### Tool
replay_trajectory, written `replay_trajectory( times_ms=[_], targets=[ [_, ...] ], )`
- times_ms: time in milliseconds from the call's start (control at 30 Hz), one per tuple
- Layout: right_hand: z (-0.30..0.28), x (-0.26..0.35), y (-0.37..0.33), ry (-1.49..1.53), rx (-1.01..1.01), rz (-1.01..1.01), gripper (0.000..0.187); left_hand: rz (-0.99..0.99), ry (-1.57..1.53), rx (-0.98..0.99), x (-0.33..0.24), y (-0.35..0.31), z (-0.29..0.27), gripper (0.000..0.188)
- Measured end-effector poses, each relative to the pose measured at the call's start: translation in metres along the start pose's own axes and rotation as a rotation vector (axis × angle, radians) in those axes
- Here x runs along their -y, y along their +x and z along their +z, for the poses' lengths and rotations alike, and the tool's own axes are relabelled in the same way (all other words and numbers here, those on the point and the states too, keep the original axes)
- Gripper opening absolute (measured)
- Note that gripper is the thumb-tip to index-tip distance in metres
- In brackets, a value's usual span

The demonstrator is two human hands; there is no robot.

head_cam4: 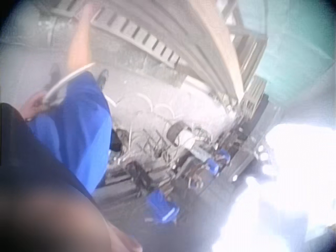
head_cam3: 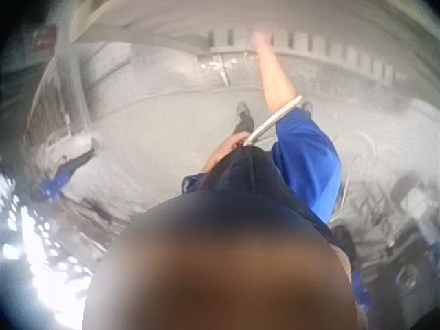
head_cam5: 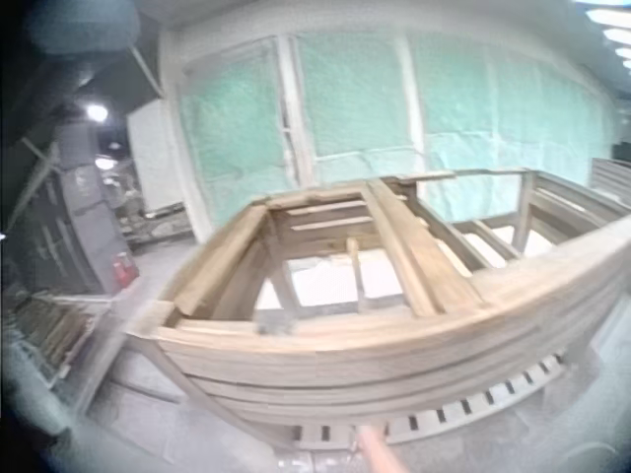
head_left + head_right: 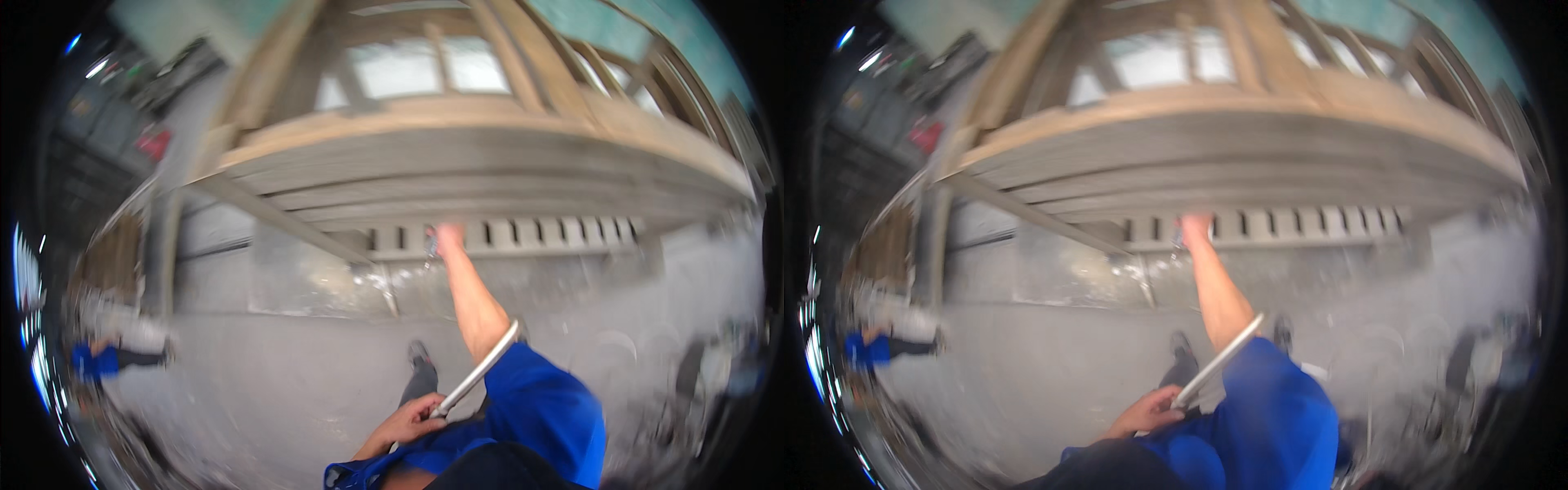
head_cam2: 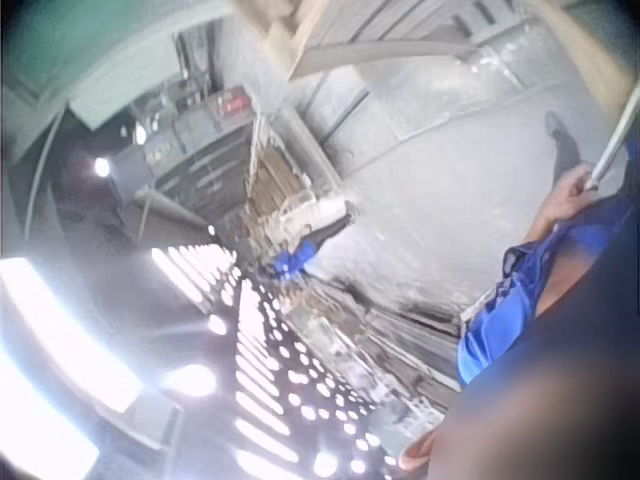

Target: The person uses a spray gun to apply a light-colored coating to a wooden slatted furniture frame. They move around the object, spraying different sides and sections while holding the hose with the other hand.

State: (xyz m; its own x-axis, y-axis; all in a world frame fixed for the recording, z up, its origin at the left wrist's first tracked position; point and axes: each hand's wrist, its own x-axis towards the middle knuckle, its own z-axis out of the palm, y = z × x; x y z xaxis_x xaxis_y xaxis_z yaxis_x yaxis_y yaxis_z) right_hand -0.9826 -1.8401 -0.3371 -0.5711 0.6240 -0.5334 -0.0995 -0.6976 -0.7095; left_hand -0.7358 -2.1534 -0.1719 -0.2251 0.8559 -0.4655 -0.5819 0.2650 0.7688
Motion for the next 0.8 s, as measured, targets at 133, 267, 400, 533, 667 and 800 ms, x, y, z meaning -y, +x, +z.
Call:
replay_trajectory(
  times_ms=[133,267,400,533,667,800],
  targets=[
    [-0.105,0.075,-0.040,0.033,-0.123,-0.256,0.018,0.028,0.375,0.226,0.068,0.039,0.009,0.019],
    [-0.219,0.164,-0.030,-0.042,-0.244,-0.516,0.022,0.127,0.515,0.097,0.176,0.127,0.053,0.023],
    [-0.329,0.236,-0.008,-0.769,-0.297,-0.876,0.045,0.117,0.536,-0.178,0.257,0.243,0.097,0.023],
    [-0.396,0.274,0.023,-1.342,-0.404,-1.039,0.052,0.470,0.291,-0.283,0.293,0.338,0.141,0.019],
    [-0.422,0.291,0.059,-1.682,-0.377,-1.175,0.056,0.533,0.224,-0.277,0.312,0.384,0.147,0.016],
    [-0.422,0.307,0.099,-1.990,-0.509,-1.015,0.065,0.536,0.312,-0.163,0.319,0.407,0.127,0.015]
  ],
)
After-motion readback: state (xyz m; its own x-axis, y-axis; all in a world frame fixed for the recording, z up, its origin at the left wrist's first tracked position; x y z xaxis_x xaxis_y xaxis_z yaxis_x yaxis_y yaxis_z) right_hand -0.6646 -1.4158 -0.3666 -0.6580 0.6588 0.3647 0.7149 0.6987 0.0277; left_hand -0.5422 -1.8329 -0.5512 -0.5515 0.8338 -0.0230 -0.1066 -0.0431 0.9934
